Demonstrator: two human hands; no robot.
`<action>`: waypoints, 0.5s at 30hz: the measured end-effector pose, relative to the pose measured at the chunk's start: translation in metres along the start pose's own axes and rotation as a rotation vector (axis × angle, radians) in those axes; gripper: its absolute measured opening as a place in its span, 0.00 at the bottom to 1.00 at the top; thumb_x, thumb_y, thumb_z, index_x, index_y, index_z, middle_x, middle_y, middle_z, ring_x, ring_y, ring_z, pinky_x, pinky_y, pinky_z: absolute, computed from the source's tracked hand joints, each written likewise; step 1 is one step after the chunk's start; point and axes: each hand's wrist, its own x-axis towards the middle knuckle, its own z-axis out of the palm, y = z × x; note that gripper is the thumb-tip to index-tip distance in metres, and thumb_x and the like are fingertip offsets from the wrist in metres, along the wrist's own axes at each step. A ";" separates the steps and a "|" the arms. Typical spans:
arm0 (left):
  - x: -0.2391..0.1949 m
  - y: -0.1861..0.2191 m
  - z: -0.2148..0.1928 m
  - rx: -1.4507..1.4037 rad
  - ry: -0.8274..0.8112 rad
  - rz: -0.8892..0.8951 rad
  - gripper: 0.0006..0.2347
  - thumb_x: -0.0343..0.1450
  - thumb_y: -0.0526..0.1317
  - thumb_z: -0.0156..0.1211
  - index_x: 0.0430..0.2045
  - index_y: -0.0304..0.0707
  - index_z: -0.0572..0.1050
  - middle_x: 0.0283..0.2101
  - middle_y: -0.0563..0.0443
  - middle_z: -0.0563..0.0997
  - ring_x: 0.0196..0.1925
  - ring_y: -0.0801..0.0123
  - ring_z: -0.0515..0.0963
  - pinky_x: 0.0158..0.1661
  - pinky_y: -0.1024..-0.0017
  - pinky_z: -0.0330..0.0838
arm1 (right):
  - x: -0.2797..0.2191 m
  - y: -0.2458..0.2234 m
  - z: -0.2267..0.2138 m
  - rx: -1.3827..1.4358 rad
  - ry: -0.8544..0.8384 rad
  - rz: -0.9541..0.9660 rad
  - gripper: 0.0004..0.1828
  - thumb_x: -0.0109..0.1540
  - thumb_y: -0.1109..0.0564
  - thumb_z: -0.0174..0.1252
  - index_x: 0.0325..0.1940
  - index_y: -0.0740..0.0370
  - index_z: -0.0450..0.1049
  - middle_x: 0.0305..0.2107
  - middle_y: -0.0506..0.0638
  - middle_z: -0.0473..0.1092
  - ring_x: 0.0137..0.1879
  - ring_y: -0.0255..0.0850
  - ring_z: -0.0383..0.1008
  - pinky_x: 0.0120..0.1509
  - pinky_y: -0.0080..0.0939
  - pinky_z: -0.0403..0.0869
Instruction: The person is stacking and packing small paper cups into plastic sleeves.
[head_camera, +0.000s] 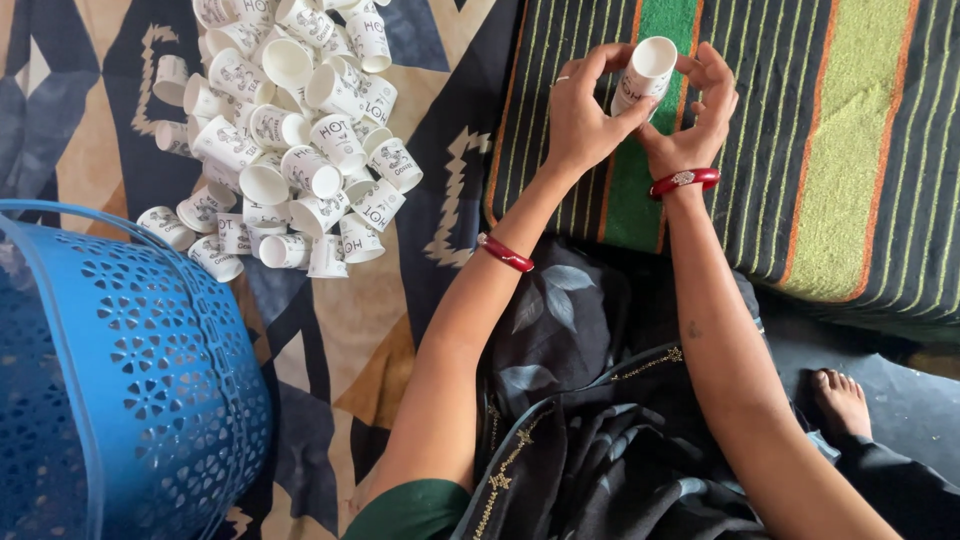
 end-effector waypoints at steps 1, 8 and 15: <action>0.000 0.000 -0.001 0.004 0.003 -0.005 0.23 0.59 0.42 0.78 0.47 0.43 0.76 0.45 0.55 0.85 0.52 0.64 0.84 0.57 0.64 0.75 | 0.000 -0.001 0.000 0.000 -0.002 0.013 0.50 0.58 0.54 0.82 0.77 0.52 0.59 0.64 0.50 0.72 0.73 0.47 0.69 0.71 0.59 0.70; 0.014 0.014 -0.031 0.035 0.083 0.085 0.26 0.59 0.43 0.79 0.50 0.44 0.75 0.49 0.56 0.83 0.53 0.64 0.82 0.58 0.65 0.74 | -0.001 0.011 0.001 0.075 -0.040 0.021 0.52 0.53 0.55 0.81 0.76 0.55 0.60 0.67 0.51 0.71 0.74 0.48 0.71 0.72 0.58 0.70; 0.029 0.019 -0.112 0.309 0.233 0.140 0.20 0.61 0.43 0.75 0.43 0.42 0.74 0.41 0.52 0.81 0.47 0.58 0.81 0.51 0.62 0.72 | -0.001 0.043 0.003 0.115 -0.038 -0.076 0.62 0.46 0.55 0.84 0.78 0.55 0.57 0.67 0.50 0.70 0.76 0.48 0.71 0.71 0.57 0.71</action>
